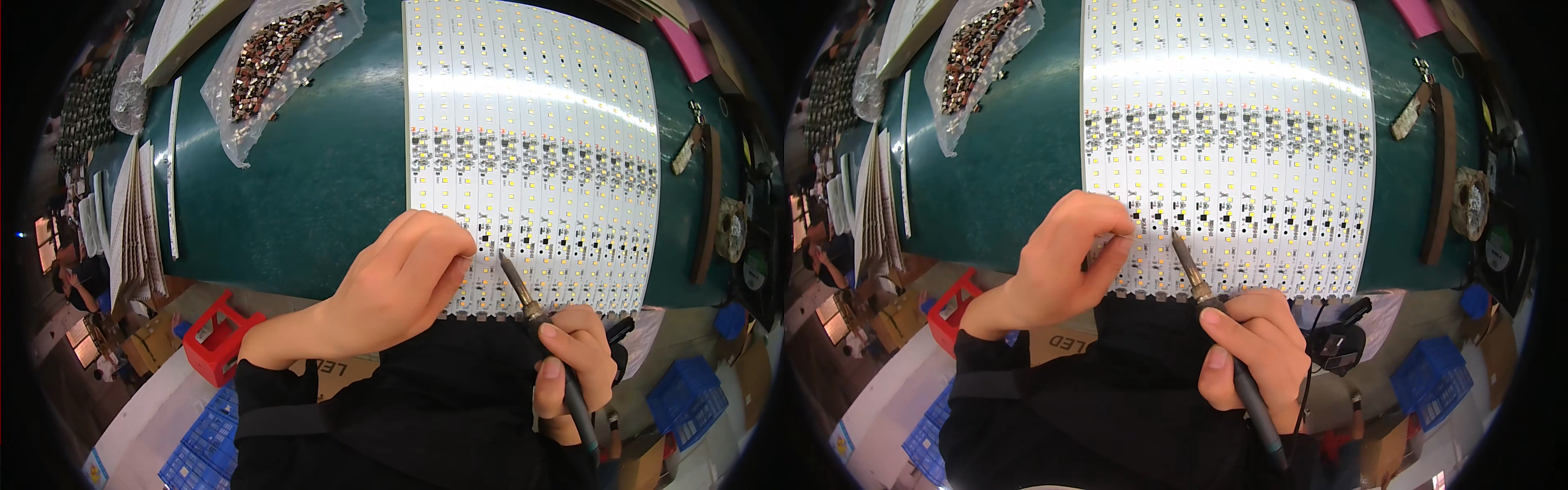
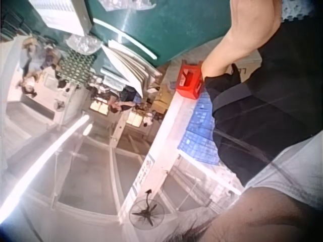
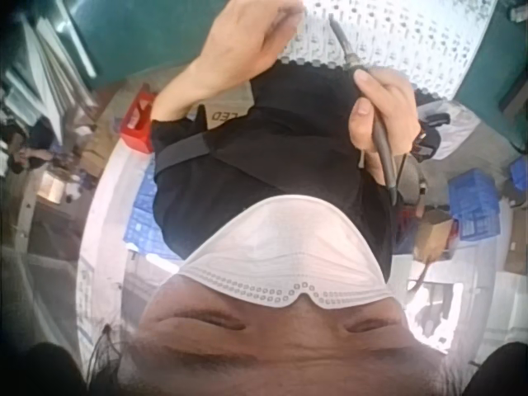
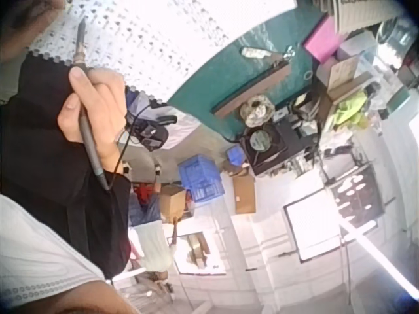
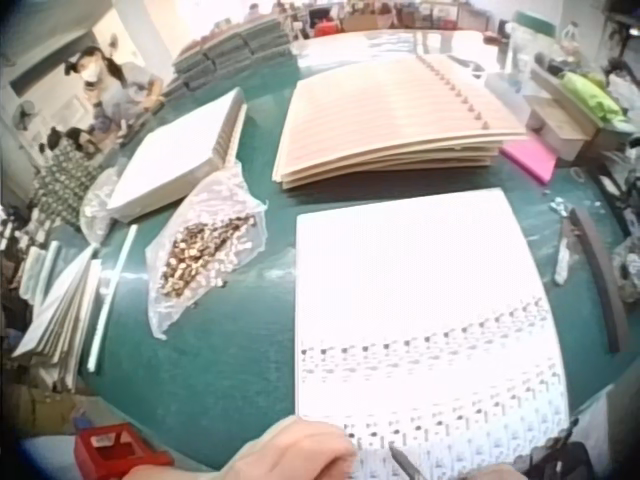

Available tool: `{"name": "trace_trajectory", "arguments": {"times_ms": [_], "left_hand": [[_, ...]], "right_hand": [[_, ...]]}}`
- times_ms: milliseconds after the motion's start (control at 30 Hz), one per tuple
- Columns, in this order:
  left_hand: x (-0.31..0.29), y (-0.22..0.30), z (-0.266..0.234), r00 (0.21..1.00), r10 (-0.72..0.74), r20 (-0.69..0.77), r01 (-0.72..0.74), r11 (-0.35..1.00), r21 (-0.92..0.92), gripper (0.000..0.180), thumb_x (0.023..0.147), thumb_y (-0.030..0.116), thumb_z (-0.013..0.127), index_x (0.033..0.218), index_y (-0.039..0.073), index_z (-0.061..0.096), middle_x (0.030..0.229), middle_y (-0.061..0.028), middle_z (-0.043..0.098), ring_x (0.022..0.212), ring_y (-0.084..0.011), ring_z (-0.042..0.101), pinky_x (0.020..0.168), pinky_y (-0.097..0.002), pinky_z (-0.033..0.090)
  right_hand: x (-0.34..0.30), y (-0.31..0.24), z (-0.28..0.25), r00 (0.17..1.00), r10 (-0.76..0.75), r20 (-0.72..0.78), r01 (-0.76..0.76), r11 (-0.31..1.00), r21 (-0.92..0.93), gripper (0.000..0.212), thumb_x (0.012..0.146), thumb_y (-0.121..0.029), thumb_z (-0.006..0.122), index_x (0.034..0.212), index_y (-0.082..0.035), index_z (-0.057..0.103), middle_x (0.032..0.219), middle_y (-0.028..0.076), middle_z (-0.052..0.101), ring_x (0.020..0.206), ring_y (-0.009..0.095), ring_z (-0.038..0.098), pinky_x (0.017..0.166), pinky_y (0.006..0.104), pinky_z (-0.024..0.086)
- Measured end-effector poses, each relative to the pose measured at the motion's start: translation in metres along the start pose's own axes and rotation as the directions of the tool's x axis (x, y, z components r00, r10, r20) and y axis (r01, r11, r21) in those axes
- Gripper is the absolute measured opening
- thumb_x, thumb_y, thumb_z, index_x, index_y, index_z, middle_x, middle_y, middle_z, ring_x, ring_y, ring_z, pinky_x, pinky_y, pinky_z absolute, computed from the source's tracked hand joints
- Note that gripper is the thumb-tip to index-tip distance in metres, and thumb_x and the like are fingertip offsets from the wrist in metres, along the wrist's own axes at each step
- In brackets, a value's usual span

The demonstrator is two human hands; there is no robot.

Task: The person solders electronic components onto circuit board panels using a soldering iron, touches and holds the boards by hand, stacks completed panels on the table, and repeats the process with new panels.

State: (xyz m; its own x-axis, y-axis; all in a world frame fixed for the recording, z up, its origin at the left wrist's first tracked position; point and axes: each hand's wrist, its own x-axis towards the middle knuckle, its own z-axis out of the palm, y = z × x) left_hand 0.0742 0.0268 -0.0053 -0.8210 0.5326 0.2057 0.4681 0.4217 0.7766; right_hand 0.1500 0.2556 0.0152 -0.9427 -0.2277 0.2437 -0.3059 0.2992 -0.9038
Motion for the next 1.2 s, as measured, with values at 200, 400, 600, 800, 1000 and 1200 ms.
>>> {"name": "trace_trajectory", "arguments": {"times_ms": [200, 400, 600, 800, 1000, 1200], "left_hand": [[0.004, 0.002, 0.008, 1.000, -0.024, -0.017, 0.024, 1.000, -0.001, 0.030, 0.079, -0.008, 0.067, 0.104, 0.002, 0.055, 0.099, -0.0129, 0.062, 0.087, -0.0274, 0.062, 0.076, -0.0355, 0.050], [0.004, -0.005, 0.007, 1.000, -0.010, -0.023, 0.010, 1.000, -0.001, 0.031, 0.078, -0.008, 0.068, 0.103, 0.003, 0.053, 0.098, -0.0119, 0.063, 0.085, -0.0277, 0.061, 0.074, -0.0348, 0.049], [0.007, -0.004, 0.010, 0.999, 0.013, -0.030, -0.011, 0.997, 0.073, 0.028, 0.073, -0.008, 0.070, 0.096, 0.003, 0.056, 0.095, -0.0106, 0.062, 0.082, -0.0268, 0.061, 0.070, -0.0345, 0.049], [0.008, 0.004, 0.011, 0.998, 0.055, -0.010, -0.052, 0.980, 0.191, 0.028, 0.070, -0.008, 0.071, 0.093, 0.002, 0.060, 0.095, -0.0095, 0.062, 0.077, -0.0255, 0.060, 0.064, -0.0326, 0.049], [0.010, 0.006, 0.002, 0.999, 0.045, 0.014, -0.047, 0.981, 0.188, 0.026, 0.073, -0.008, 0.069, 0.095, 0.001, 0.061, 0.098, -0.0097, 0.062, 0.075, -0.0259, 0.060, 0.065, -0.0326, 0.049], [0.011, 0.009, 0.008, 1.000, -0.011, 0.027, 0.011, 1.000, -0.008, 0.025, 0.077, -0.010, 0.067, 0.099, 0.000, 0.059, 0.096, -0.0123, 0.062, 0.082, -0.0277, 0.062, 0.070, -0.0352, 0.051]], "right_hand": [[0.002, 0.007, 0.006, 0.999, -0.016, -0.029, 0.016, 1.000, -0.002, 0.035, 0.077, 0.001, 0.059, 0.113, 0.005, 0.061, 0.067, 0.008, 0.056, 0.070, 0.025, 0.057, 0.065, 0.0360, 0.050], [0.003, 0.007, 0.007, 0.999, -0.028, -0.044, 0.028, 1.000, -0.007, 0.033, 0.078, 0.001, 0.058, 0.110, 0.006, 0.062, 0.064, 0.007, 0.055, 0.067, 0.024, 0.057, 0.062, 0.0347, 0.050], [0.005, 0.007, 0.009, 0.998, -0.025, -0.053, 0.025, 1.000, -0.001, 0.032, 0.078, 0.001, 0.058, 0.109, 0.006, 0.062, 0.064, 0.007, 0.054, 0.067, 0.024, 0.057, 0.061, 0.0340, 0.049], [0.007, 0.003, 0.006, 0.998, -0.039, -0.040, 0.039, 0.999, -0.014, 0.031, 0.078, 0.000, 0.059, 0.108, 0.006, 0.063, 0.064, 0.007, 0.055, 0.066, 0.023, 0.057, 0.062, 0.0348, 0.050], [-0.002, 0.004, 0.000, 0.991, -0.053, -0.123, 0.053, 0.999, -0.004, 0.031, 0.075, -0.001, 0.059, 0.105, 0.007, 0.064, 0.063, 0.009, 0.053, 0.065, 0.025, 0.055, 0.060, 0.0386, 0.049], [-0.004, 0.008, -0.001, 0.986, -0.062, -0.154, 0.061, 0.998, -0.015, 0.031, 0.077, 0.001, 0.058, 0.107, 0.008, 0.063, 0.060, 0.006, 0.050, 0.064, 0.024, 0.054, 0.059, 0.0366, 0.047]]}}
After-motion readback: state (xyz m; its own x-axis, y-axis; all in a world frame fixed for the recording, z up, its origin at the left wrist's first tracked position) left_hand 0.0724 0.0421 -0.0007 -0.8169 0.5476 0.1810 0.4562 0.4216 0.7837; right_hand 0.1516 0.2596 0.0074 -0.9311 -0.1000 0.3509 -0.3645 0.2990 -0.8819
